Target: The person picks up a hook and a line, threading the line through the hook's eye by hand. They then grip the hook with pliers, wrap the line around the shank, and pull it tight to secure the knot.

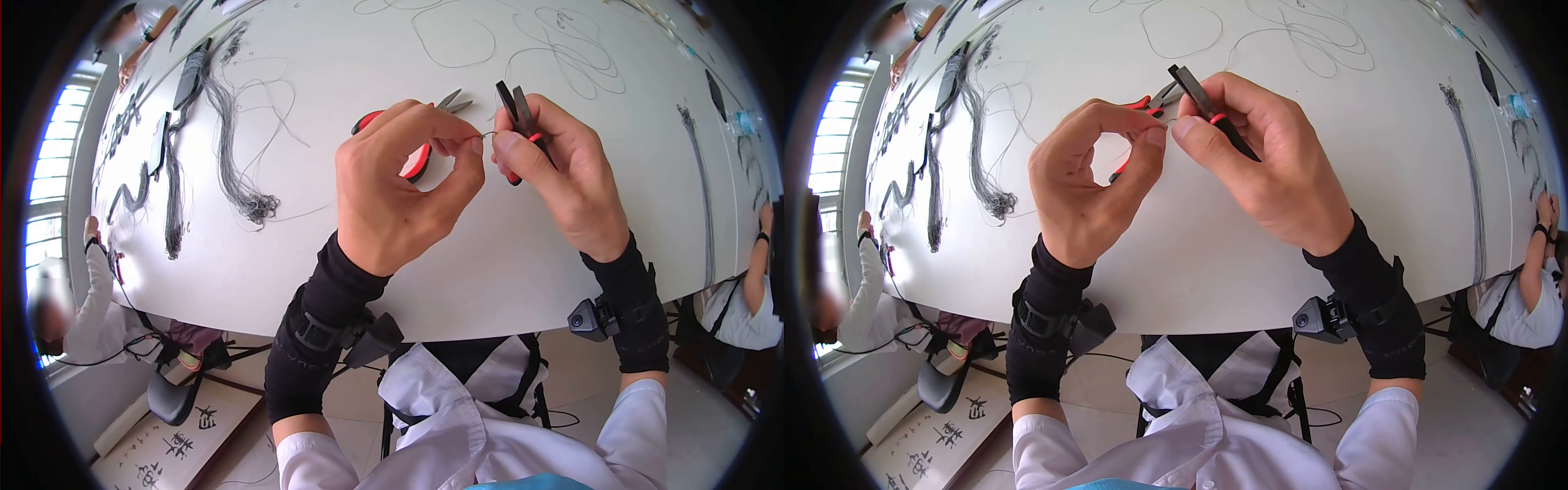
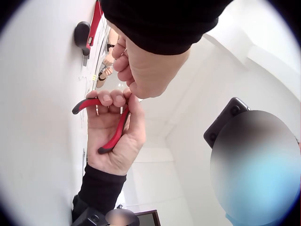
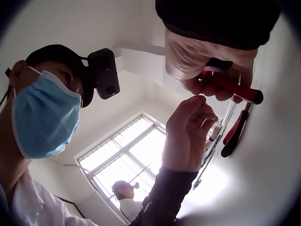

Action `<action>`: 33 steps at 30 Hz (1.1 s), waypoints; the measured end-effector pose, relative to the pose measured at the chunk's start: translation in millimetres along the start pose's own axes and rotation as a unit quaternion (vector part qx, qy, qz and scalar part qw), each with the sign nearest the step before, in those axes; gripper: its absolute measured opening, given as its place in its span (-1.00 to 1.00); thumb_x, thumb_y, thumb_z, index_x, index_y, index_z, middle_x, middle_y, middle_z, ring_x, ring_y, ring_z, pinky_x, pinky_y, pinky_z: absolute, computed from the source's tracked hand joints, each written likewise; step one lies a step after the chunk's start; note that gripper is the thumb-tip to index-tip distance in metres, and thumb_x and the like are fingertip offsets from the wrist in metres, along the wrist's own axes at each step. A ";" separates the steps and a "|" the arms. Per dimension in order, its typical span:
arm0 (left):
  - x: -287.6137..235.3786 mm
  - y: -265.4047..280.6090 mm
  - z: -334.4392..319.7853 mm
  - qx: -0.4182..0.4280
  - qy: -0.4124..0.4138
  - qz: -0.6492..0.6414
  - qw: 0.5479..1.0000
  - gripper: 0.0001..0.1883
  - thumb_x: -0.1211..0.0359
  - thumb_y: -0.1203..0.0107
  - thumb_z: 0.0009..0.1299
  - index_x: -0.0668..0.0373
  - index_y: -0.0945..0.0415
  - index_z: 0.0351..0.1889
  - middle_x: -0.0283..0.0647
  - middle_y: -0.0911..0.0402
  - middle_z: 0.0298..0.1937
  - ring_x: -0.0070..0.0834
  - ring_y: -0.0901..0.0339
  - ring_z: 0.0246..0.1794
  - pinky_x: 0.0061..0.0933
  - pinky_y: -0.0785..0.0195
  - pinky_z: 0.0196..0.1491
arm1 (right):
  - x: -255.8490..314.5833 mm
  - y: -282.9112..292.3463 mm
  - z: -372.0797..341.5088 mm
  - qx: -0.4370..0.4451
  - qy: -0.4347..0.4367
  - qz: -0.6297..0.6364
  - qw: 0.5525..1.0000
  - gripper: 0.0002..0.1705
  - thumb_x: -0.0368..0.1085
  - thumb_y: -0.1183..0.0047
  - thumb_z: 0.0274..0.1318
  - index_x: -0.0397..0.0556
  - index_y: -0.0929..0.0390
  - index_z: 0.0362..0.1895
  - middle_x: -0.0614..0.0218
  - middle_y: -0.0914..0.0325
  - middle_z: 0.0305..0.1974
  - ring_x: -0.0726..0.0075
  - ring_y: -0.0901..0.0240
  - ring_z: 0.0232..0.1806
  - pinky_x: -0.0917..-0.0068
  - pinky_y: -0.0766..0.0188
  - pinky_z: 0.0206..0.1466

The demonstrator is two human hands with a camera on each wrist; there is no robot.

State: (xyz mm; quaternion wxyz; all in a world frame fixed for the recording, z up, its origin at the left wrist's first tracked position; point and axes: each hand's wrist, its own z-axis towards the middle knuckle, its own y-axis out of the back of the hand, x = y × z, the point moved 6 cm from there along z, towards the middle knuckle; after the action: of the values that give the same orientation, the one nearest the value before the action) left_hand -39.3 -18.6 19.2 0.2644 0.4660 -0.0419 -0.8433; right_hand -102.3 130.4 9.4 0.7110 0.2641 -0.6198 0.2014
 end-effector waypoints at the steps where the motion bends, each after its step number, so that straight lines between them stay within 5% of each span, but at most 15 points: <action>1: 1.4 0.2 0.6 -0.009 0.001 0.002 1.000 -0.89 0.56 -0.28 0.14 0.27 -0.60 -0.38 -0.21 -0.64 -0.46 -0.42 -0.61 -0.43 -0.47 -0.47 -0.27 | -0.5 -0.1 1.0 0.000 -0.008 0.009 1.000 -0.73 -0.16 -0.09 0.36 -0.15 -0.51 -0.20 0.53 -0.37 -0.42 0.66 -0.22 -0.36 0.64 -0.24 -0.23; 6: 1.6 6.2 -3.0 -0.021 0.041 0.018 0.999 -0.92 0.62 -0.25 0.28 0.36 -0.62 -0.29 -0.24 -0.69 -0.32 -0.59 -0.57 -0.29 -0.54 -0.42 -0.09 | 4.6 -4.6 -2.8 0.017 -0.005 0.021 1.000 -0.68 -0.13 0.01 0.44 -0.17 -0.52 -0.18 0.49 -0.37 -0.46 0.63 -0.24 -0.39 0.60 -0.28 -0.24; 33: -0.8 6.5 -4.4 -0.041 0.036 0.024 0.998 -0.92 0.64 -0.25 0.28 0.37 -0.62 -0.29 -0.22 -0.71 -0.30 -0.60 -0.59 -0.30 -0.57 -0.43 -0.11 | -2.2 -18.2 -8.0 0.002 0.012 -0.016 1.000 -0.64 -0.10 0.02 0.48 -0.19 -0.51 -0.22 0.54 -0.22 -0.55 0.64 -0.05 -0.50 0.57 -0.08 -0.42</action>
State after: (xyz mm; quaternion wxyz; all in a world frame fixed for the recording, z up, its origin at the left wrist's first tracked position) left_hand -32.7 -23.0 19.4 0.3048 0.4839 -0.0087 -0.8203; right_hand -85.2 121.4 4.3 0.7209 0.2731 -0.6067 0.1940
